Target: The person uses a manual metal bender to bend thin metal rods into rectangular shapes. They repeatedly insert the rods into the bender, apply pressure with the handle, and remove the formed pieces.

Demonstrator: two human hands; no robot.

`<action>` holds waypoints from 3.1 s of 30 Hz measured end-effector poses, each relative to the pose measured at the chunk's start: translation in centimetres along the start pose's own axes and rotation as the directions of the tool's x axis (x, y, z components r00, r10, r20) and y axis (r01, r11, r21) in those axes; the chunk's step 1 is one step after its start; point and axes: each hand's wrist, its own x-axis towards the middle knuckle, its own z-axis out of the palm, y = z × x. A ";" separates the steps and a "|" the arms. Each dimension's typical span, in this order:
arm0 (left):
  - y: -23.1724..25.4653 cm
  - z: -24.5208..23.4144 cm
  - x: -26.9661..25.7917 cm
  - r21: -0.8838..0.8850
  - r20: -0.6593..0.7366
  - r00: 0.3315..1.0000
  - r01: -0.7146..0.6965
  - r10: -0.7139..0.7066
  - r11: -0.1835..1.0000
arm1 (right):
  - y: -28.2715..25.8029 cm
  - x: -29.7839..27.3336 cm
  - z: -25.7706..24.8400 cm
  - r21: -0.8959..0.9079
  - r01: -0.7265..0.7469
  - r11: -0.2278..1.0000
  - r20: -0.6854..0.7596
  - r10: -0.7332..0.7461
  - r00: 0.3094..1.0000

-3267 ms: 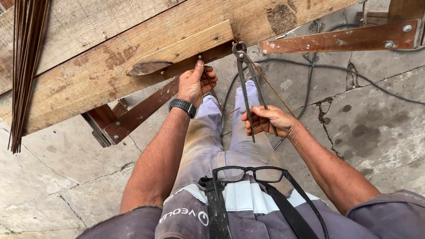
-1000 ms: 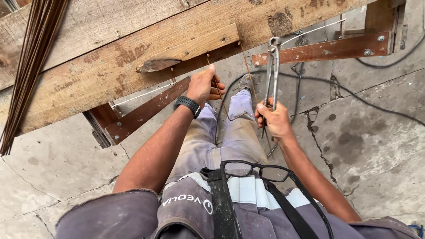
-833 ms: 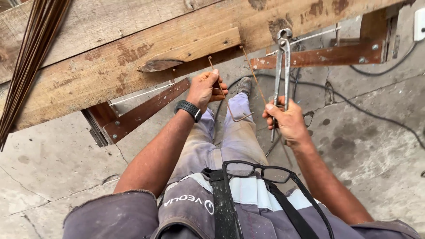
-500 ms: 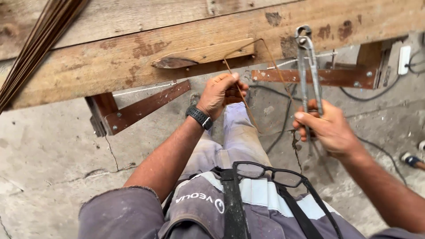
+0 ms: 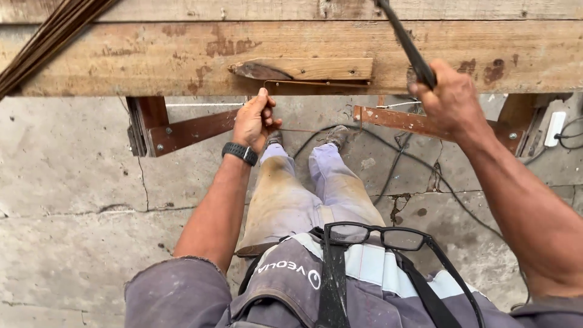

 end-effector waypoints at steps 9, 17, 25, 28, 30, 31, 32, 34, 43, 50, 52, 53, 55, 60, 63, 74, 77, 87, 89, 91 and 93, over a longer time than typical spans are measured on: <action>-1.4 1.7 2.0 0.060 -0.100 0.989 0.111 -0.105 0.992 | 10.0 7.4 5.4 -0.203 0.316 0.927 -0.183 -0.353 0.917; -2.5 2.5 3.8 0.116 -0.174 0.974 0.166 -0.144 0.979 | 12.0 6.6 7.9 -0.379 0.178 0.908 -0.349 -0.319 0.881; -2.4 1.7 4.8 0.089 -0.084 0.984 0.164 -0.157 0.982 | 10.8 -0.9 -0.6 0.247 -0.066 0.967 0.167 0.024 0.986; -2.7 1.9 4.8 0.103 -0.087 0.986 0.153 -0.145 0.983 | 12.0 -2.0 -2.2 0.286 -0.352 0.891 0.426 0.211 0.880; -3.0 1.8 5.1 0.128 -0.116 0.985 0.140 -0.125 0.982 | 12.5 -1.7 -2.8 0.327 -0.530 0.782 0.611 0.254 0.750; -3.1 1.8 5.1 0.128 -0.122 0.984 0.144 -0.128 0.981 | 12.6 -1.5 -2.8 0.325 -0.533 0.781 0.616 0.253 0.746; -3.1 1.8 5.2 0.135 -0.127 0.983 0.152 -0.135 0.979 | 12.8 -1.2 -2.8 0.329 -0.568 0.755 0.665 0.242 0.707; -2.9 2.0 5.2 0.141 -0.140 0.980 0.159 -0.140 0.977 | 13.2 -0.2 -2.8 0.329 -0.600 0.729 0.715 0.222 0.663; -2.5 2.4 4.9 0.156 -0.159 0.974 0.187 -0.162 0.970 | 13.2 4.4 -3.7 0.185 -0.623 0.760 0.845 0.201 0.496; -2.8 2.0 5.4 0.138 -0.126 0.978 0.186 -0.169 0.973 | 15.6 6.8 -3.0 0.163 -0.619 0.768 0.860 0.197 0.471; -2.9 1.9 5.2 0.128 -0.119 0.978 0.189 -0.174 0.974 | 17.0 7.1 -2.1 0.134 -0.594 0.793 0.871 0.192 0.453; -3.0 2.0 5.3 0.135 -0.124 0.980 0.174 -0.158 0.975 | 17.3 7.1 -1.8 0.164 -0.615 0.772 0.872 0.178 0.456; -3.0 2.2 5.2 0.144 -0.128 0.981 0.161 -0.143 0.976 | 17.8 7.0 -1.1 0.196 -0.636 0.746 0.873 0.163 0.460; -3.0 2.3 5.2 0.172 -0.149 0.979 0.167 -0.142 0.971 | 17.9 5.7 0.6 0.236 -0.488 0.840 0.889 0.017 0.458; -2.5 2.6 5.0 0.186 -0.155 0.975 0.186 -0.158 0.965 | 19.8 5.3 2.8 0.226 -0.514 0.828 0.894 0.033 0.447; -3.4 0.7 6.4 0.228 -0.060 0.984 0.176 -0.167 0.957 | 11.0 -5.6 14.2 0.675 -0.655 0.341 0.689 0.025 0.724; -3.5 0.2 6.8 0.234 -0.032 0.980 0.197 -0.195 0.952 | 7.7 -7.0 19.7 0.776 -0.615 0.139 0.617 0.030 0.786; -3.3 -0.4 6.9 0.283 0.056 0.974 0.197 -0.221 0.939 | -1.6 -5.9 26.7 0.888 -0.367 -0.275 0.405 0.094 0.909; -3.7 -1.3 7.7 0.286 0.061 0.971 0.206 -0.232 0.936 | -1.9 -5.7 27.5 0.890 -0.346 -0.298 0.391 0.106 0.914; -3.8 -1.5 8.0 0.285 0.067 0.969 0.209 -0.237 0.935 | -2.8 -5.4 27.8 0.892 -0.325 -0.315 0.376 0.114 0.920; -3.6 -1.3 7.7 0.289 0.078 0.967 0.210 -0.242 0.934 | -4.1 -5.1 27.7 0.887 -0.307 -0.344 0.377 0.159 0.912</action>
